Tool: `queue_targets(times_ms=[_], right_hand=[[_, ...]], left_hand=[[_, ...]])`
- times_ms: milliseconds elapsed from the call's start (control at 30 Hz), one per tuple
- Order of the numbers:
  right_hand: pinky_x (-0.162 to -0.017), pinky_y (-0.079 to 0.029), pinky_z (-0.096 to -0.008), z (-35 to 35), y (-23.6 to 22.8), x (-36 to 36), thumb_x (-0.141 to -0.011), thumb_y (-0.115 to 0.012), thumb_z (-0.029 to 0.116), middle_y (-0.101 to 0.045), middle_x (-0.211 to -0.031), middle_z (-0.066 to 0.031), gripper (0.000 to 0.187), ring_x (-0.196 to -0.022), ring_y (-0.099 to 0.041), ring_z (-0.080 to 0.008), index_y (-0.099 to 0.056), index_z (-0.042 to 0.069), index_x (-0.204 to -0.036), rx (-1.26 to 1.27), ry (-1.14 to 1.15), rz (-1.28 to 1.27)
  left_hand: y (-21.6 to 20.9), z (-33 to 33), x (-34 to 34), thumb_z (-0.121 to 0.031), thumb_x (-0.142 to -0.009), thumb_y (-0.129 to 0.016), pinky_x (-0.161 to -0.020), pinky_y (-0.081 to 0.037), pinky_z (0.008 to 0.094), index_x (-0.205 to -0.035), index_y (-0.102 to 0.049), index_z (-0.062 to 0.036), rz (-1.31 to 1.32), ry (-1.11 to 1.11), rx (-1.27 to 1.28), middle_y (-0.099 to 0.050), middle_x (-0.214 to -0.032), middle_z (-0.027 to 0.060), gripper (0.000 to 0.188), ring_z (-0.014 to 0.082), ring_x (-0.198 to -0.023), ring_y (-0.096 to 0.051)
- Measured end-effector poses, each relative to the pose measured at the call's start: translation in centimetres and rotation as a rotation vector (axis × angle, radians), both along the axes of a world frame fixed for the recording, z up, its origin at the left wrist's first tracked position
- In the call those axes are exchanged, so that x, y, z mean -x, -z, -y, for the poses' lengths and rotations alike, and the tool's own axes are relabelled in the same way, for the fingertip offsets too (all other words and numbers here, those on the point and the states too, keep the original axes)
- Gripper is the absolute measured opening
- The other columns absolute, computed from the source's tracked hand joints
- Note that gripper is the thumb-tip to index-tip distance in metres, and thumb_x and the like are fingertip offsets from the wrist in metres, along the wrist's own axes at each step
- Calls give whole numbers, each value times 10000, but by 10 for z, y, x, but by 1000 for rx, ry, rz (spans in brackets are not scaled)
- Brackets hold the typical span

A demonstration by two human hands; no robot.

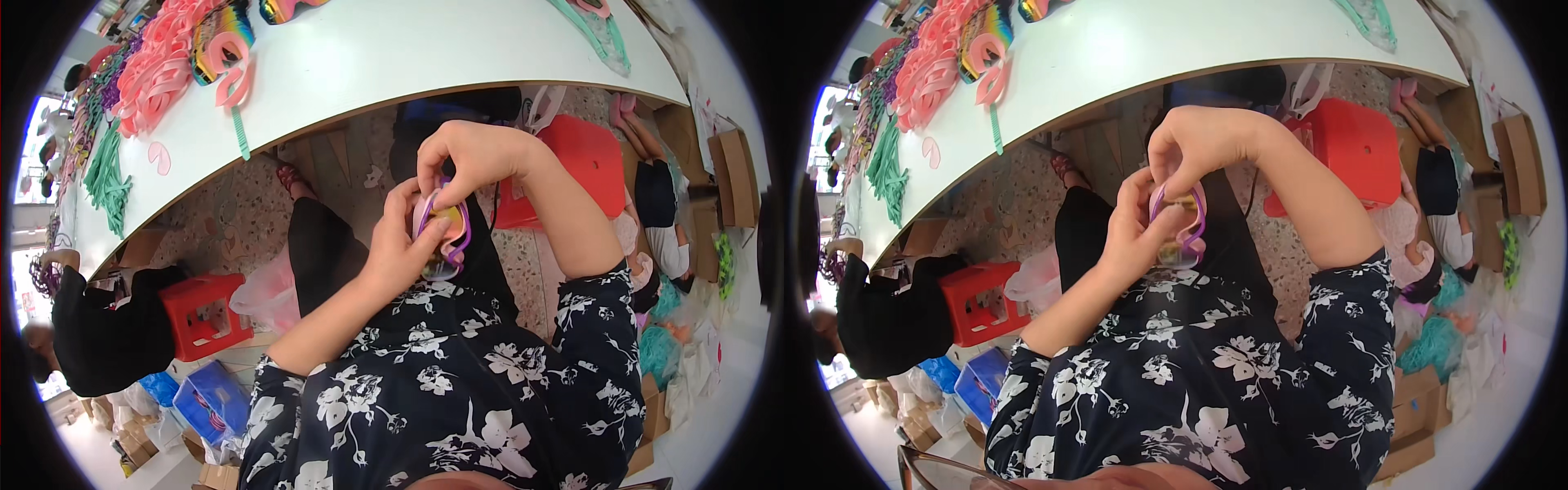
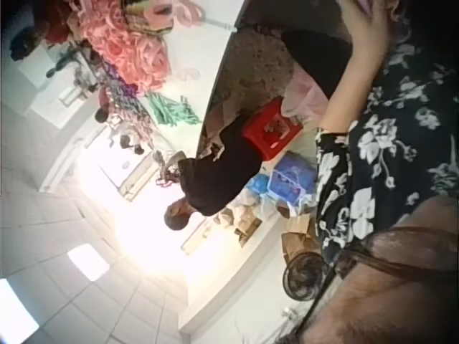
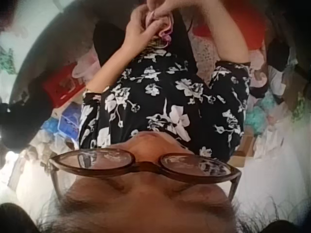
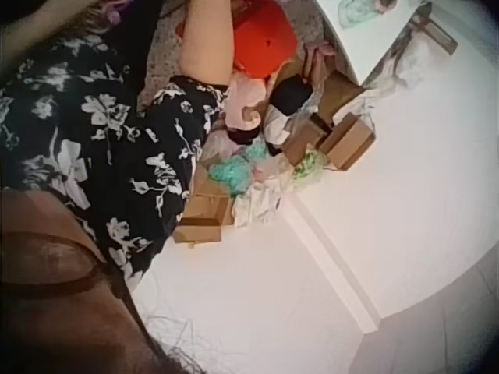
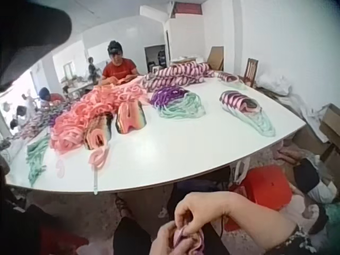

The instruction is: Assembling swimming goggles by attaching elastic straps and cleaning lenses.

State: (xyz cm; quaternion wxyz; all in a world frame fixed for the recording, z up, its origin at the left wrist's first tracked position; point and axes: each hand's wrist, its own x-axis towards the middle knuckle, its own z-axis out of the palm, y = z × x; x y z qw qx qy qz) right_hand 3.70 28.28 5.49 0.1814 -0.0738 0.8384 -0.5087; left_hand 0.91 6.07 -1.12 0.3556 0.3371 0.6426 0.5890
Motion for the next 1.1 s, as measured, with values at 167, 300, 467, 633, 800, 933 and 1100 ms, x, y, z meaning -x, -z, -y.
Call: queue_targets(times_ms=[167, 300, 467, 633, 800, 933, 1100], right_hand=[[-737, -509, -263, -8, 47, -15, -699, -811, 133, -703, -817, -44, 230, -792, -646, -120, -710, 2, -858, 219, 133, 62], [-763, -510, -274, -12, 79, -27, -700, -847, 115, -699, -910, -25, 313, -805, -637, -120, -675, 14, -942, 405, 278, 3], [-669, -490, -235, 11, 86, -71, -748, -862, 153, -657, -846, -10, 367, -741, -597, -69, -641, 26, -1011, 196, 810, -310], [-596, -461, -194, 69, 79, -109, -850, -784, 98, -633, -831, -4, 297, -656, -560, -26, -575, 26, -1048, 327, 911, -9], [-620, -473, -188, 82, 92, -115, -911, -690, 17, -648, -869, -27, 210, -734, -600, -37, -553, 21, -1070, 644, 1008, -113], [-598, -467, -174, 75, 94, -121, -905, -723, 68, -669, -905, -49, 252, -717, -601, -42, -547, 18, -1078, 741, 958, -95], [-526, -419, -157, 78, 94, -119, -914, -713, 91, -606, -804, 5, 353, -628, -538, -20, -557, 3, -1218, 846, 962, 3]], left_hand=[[18, -10, -14, -110, -1005, -557, -843, -576, 312, -1413, -346, -2, 191, 9, 79, -563, -1245, 156, 472, 168, -1024, -650], [32, -16, -15, -131, -1000, -577, -814, -570, 297, -1437, -365, 7, 87, -33, 98, -584, -1221, 147, 505, 163, -1008, -646], [19, -19, -11, -109, -1011, -559, -864, -542, 278, -1476, -383, -47, 334, -54, 119, -583, -1211, 112, 502, 148, -1037, -618], [33, -18, -9, -122, -1019, -562, -943, -500, 282, -1463, -415, -44, 285, -25, 138, -589, -1239, 92, 474, 135, -1095, -586], [40, -12, -5, -110, -1025, -549, -993, -473, 298, -1475, -406, -40, 383, 47, 72, -580, -1295, 87, 477, 144, -1155, -568], [44, -5, -2, -152, -1029, -552, -1003, -458, 294, -1491, -377, -15, 516, 114, -31, -576, -1301, 95, 512, 149, -1161, -568], [39, 1, -5, -185, -1038, -542, -996, -459, 293, -1512, -345, -32, 392, 155, 26, -582, -1286, 100, 536, 145, -1151, -571]])
